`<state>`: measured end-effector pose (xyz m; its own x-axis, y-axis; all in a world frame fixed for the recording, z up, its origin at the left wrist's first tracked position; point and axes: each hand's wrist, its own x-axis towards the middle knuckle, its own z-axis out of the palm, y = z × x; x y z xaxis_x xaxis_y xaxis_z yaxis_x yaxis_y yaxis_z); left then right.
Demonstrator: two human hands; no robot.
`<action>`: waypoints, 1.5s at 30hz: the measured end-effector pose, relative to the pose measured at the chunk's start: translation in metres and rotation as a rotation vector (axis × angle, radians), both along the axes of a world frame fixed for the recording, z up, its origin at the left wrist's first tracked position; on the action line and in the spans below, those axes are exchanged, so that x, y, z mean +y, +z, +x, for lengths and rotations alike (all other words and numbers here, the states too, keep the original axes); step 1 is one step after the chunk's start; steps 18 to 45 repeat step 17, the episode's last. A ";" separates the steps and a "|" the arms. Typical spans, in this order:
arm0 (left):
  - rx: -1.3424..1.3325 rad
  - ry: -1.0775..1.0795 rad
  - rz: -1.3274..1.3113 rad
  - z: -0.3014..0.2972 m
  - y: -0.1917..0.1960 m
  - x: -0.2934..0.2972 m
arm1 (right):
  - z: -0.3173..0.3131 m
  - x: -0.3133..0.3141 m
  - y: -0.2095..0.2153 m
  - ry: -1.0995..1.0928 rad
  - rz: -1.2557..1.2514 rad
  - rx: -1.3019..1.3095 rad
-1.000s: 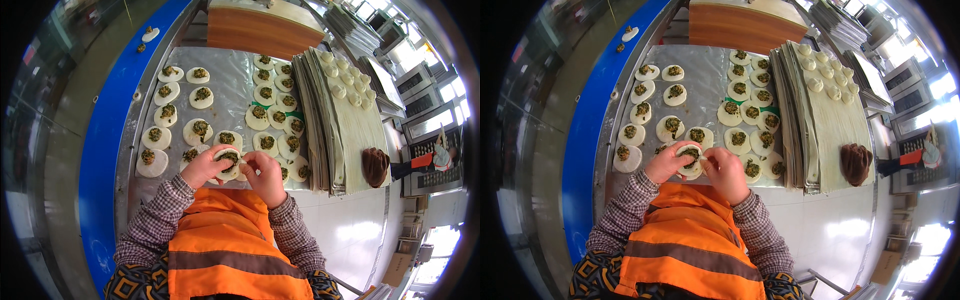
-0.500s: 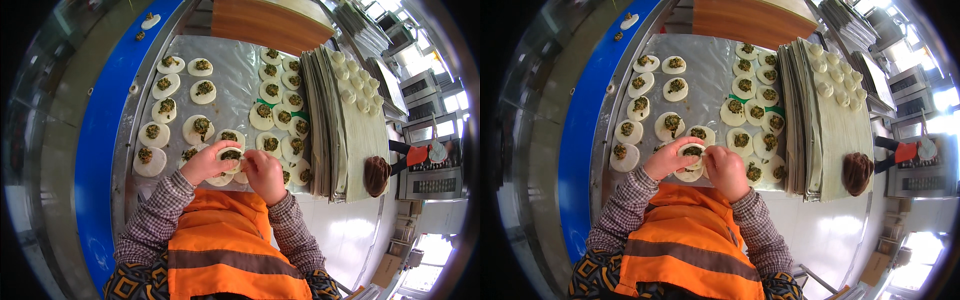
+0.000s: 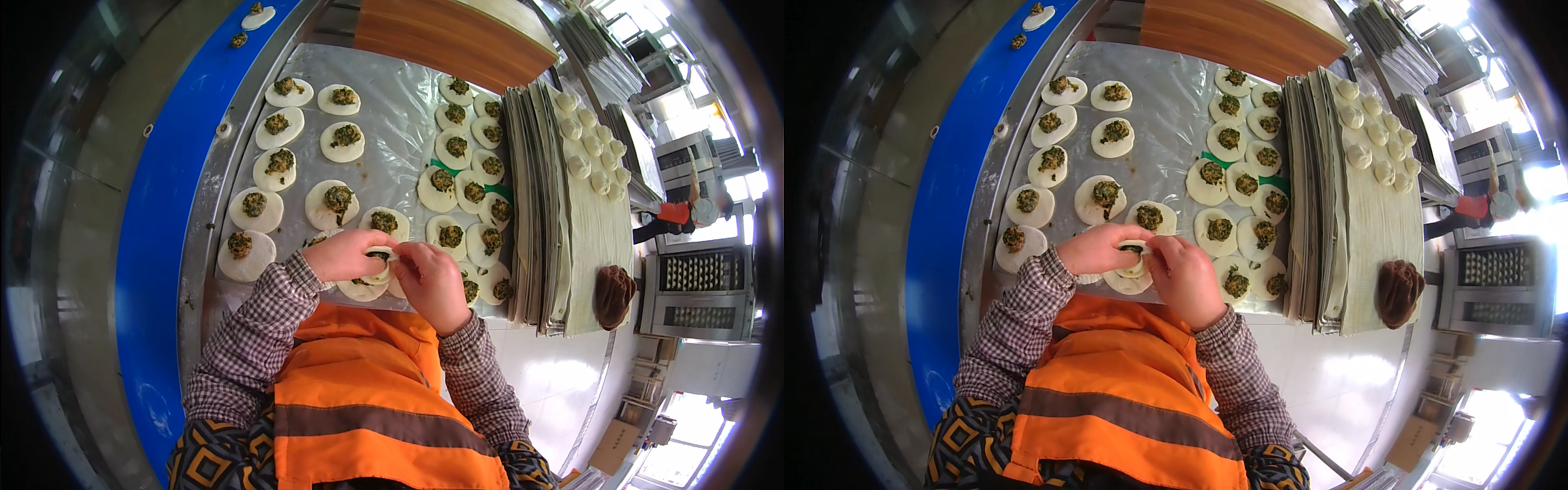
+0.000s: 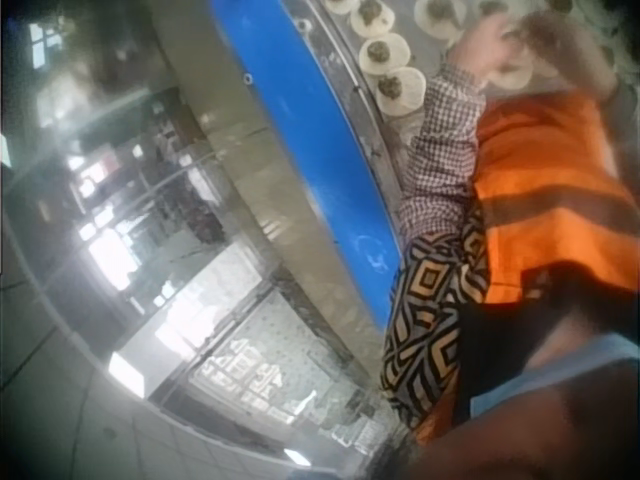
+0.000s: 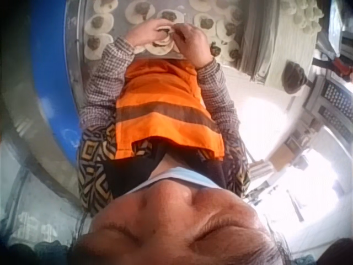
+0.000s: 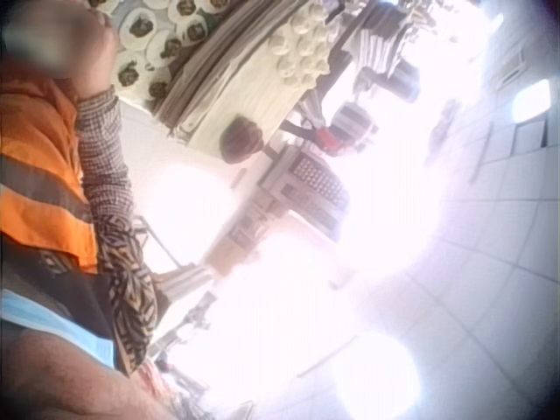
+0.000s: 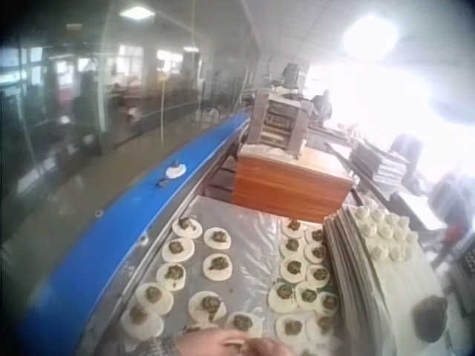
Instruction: The person repeatedly picks up filled dough rounds from a conveyor, pleats and seals them into dumplings by hand, and places the finished dumplings onto a nearby tray. The process continues throughout the clip with consistent hand motions and placement.
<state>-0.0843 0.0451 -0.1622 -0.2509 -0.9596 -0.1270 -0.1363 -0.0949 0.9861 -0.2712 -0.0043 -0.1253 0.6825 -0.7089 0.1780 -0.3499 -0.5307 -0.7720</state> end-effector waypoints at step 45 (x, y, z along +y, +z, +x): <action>-0.038 0.323 -0.055 -0.012 -0.003 0.015 | 0.011 0.009 -0.004 -0.098 0.237 -0.038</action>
